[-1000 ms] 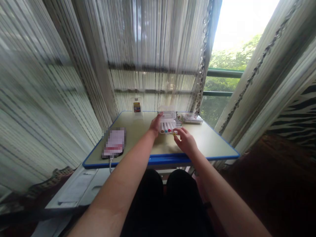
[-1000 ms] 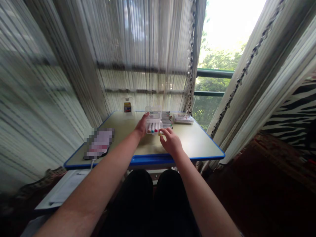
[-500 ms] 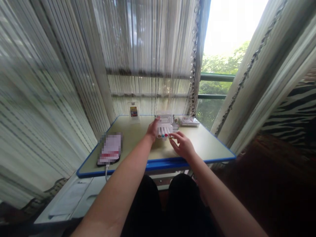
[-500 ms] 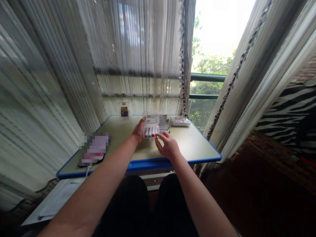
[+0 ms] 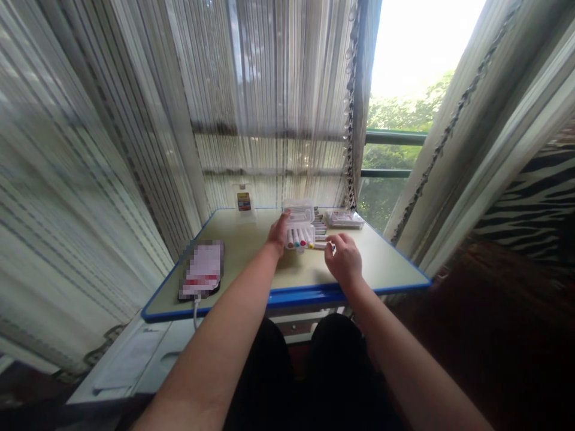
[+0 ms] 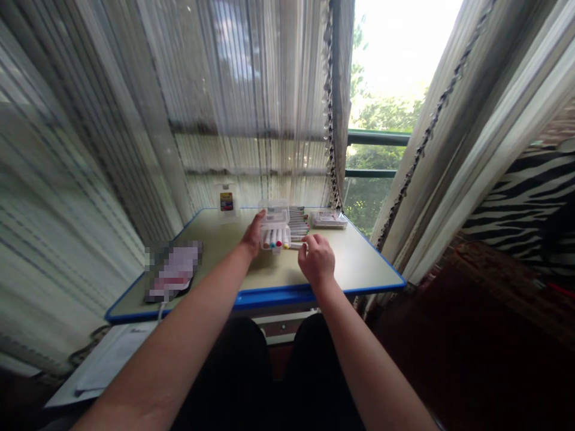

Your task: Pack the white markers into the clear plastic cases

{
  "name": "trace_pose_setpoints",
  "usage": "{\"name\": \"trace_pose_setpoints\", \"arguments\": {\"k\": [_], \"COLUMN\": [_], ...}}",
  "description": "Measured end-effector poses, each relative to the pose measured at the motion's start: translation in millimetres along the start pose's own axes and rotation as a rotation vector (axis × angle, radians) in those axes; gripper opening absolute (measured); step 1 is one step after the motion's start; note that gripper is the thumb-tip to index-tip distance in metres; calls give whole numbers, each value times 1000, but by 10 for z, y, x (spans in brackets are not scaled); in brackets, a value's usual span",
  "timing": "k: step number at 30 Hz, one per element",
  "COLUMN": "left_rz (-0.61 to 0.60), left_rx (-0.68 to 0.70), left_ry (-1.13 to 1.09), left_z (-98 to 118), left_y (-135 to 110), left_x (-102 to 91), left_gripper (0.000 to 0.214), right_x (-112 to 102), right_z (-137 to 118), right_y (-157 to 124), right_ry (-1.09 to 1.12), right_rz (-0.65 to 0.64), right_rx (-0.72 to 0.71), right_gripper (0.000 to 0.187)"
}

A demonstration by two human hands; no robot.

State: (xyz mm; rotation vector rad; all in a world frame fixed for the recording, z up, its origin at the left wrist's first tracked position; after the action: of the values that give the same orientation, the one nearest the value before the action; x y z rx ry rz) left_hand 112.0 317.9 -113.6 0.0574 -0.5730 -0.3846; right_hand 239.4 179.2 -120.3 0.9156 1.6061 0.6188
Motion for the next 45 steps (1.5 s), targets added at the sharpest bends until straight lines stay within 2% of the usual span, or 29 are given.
{"name": "trace_pose_setpoints", "arguments": {"k": [4, 8, 12, 16, 23, 28, 32, 35, 37, 39, 43, 45], "left_rz": [28, 84, 106, 113, 132, 175, 212, 233, 250, 244, 190, 187], "left_rx": [19, 27, 53, 41, 76, 111, 164, 170, 163, 156, 139, 151], "left_ry": [10, 31, 39, 40, 33, 27, -34, -36, -22, -13, 64, 117], "left_z": [17, 24, 33, 36, 62, 76, 91, 89, 87, 85, 69, 64], "left_y": [-9, -2, 11, -6, -23, -5, 35, 62, 59, 44, 18, 17], "left_x": [-10, -38, -59, -63, -70, -107, -147, -176, -186, -180, -159, -170], "left_gripper": [45, 45, 45, 47, 48, 48, 49, 50, 51, 51, 52, 53], "right_x": [118, 240, 231, 261, 338, 301, 213, 142, 107, 92, 55, 18], "right_z": [-19, -13, 23, -3, 43, 90, 137, 216, 256, 257, 137, 83], "right_y": [-7, -24, -18, -26, -25, -16, -16, -24, -21, -3, 30, 18], "right_ry": [-95, -140, -212, -227, -267, -250, -239, -221, -170, -90, 63, 135], "right_rz": [-147, -318, -336, -444, -556, -511, -449, -336, -230, -138, 0, 57], "right_rx": [-65, -86, -26, -33, 30, 144, 298, 439, 476, 418, 111, 16], "right_gripper": [32, 29, 31, 25, 33, 33, 36, 41, 43, 39, 39, 41]}}
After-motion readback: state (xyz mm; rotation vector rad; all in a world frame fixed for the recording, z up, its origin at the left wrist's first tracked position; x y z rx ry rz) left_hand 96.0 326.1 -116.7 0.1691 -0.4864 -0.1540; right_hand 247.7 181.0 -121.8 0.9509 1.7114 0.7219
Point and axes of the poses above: each hand's wrist, its own y-axis towards the middle knuckle, its own x-axis out of the palm, z = x × y, the point moved 5 cm from there along y, towards the middle knuckle, and after that the axes turned 6 degrees about -y, right-handed, at the moved point
